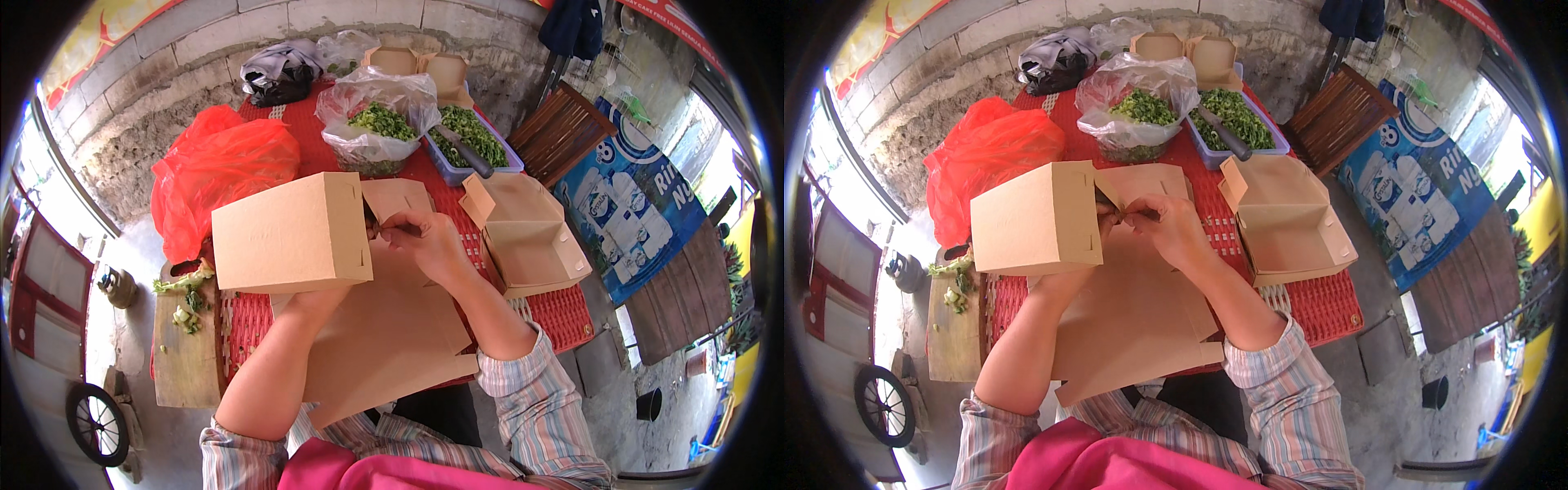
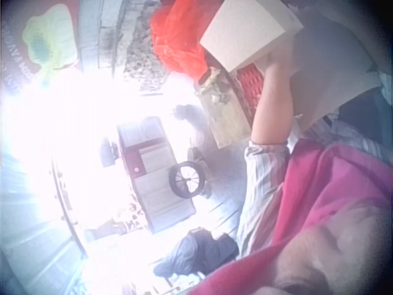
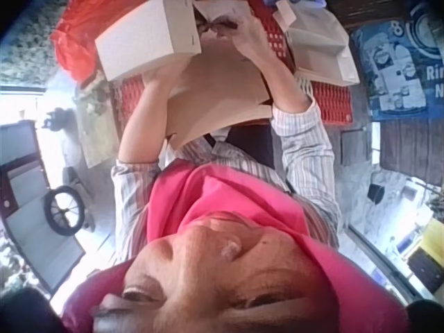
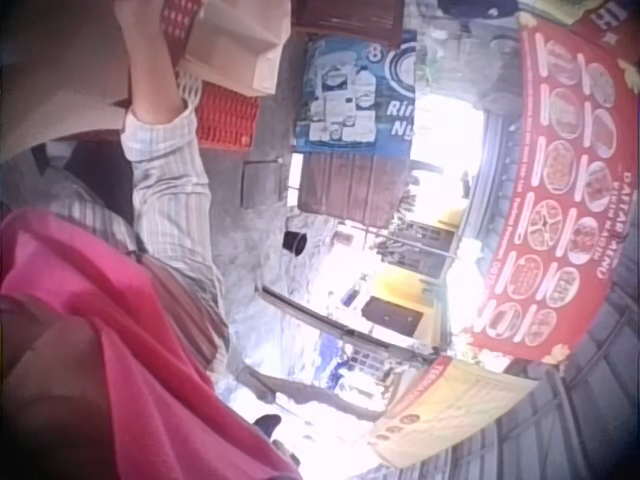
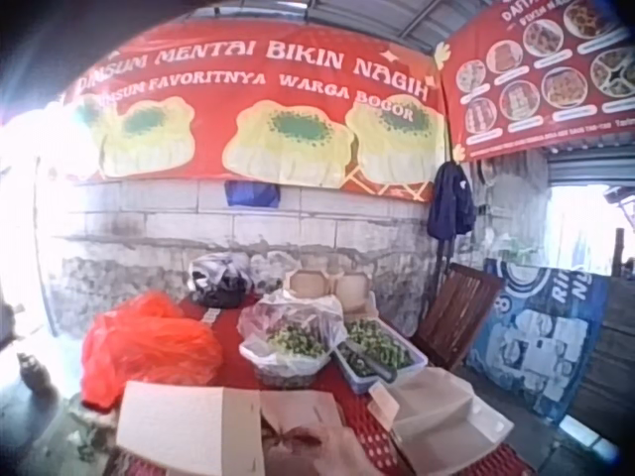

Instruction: The person assembles flat cardboard boxes by folding the sides and tucking the flaps to form a three-dimensional container. They repeatedly pick up flat sheets, fold them into box shapes, and stack the finished boxes on the table.

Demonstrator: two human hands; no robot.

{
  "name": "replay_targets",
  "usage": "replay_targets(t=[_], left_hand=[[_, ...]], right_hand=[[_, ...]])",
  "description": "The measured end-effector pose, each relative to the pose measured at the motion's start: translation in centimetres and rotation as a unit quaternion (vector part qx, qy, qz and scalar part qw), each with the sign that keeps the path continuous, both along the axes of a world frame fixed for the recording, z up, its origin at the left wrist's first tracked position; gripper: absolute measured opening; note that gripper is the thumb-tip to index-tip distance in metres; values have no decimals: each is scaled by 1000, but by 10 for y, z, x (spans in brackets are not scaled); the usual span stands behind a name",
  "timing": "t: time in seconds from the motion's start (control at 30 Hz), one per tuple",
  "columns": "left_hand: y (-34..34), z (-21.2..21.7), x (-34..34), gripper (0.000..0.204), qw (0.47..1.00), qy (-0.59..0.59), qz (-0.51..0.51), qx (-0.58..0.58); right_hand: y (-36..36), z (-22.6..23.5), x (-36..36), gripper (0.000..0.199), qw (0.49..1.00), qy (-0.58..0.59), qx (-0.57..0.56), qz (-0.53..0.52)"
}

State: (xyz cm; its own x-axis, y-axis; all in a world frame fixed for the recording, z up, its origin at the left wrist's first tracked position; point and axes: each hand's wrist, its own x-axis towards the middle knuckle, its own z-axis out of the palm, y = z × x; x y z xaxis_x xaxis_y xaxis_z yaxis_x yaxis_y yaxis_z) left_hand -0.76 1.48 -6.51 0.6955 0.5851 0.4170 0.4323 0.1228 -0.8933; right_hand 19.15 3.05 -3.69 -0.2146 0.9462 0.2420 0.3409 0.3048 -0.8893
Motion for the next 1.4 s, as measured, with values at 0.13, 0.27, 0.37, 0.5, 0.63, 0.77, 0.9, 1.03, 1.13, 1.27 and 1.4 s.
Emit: replay_targets(t=[0.13, 0.27, 0.37, 0.5, 0.63, 0.77, 0.9, 1.03, 1.13, 1.27, 1.4], left_hand=[[4, -15, -2, 47, 991, 96, 81, 36], [0, -13, 0, 51, 989, 95, 105, 42], [11, -24, 1, 46, 998, -39, 46, 15], [11, -17, 2, 40, 989, 72, 125, 37], [12, -22, 13, 37, 977, -209, 21, -38], [9, -7, 13, 35, 986, -157, -49, -16], [6, -7, 15, 35, 994, -95, -33, 35], [-3, 3, 21, 33, 979, -170, -102, 52], [-4, 9, 22, 32, 910, -334, -235, -70], [-4, 6, 31, 33, 841, -465, -200, -193], [-4, 17, 37, 25, 627, -617, -334, -339]], right_hand=[[3, -8, -1, 12, 999, 10, 25, 17], [2, -10, -4, 12, 999, 17, 38, 2], [4, -18, -6, 12, 998, -6, 66, -13], [4, -23, -10, 14, 992, -37, 117, -6], [2, -19, -17, 17, 985, -56, 161, -2], [5, -27, -12, 17, 975, -73, 207, -42], [8, -26, -7, 19, 967, -86, 224, -84], [16, -21, 2, 29, 919, -96, 360, -128], [17, -18, -2, 40, 934, -20, 339, -107], [16, -25, 1, 44, 943, -10, 305, -134], [20, -20, 5, 38, 948, -40, 271, -163]])
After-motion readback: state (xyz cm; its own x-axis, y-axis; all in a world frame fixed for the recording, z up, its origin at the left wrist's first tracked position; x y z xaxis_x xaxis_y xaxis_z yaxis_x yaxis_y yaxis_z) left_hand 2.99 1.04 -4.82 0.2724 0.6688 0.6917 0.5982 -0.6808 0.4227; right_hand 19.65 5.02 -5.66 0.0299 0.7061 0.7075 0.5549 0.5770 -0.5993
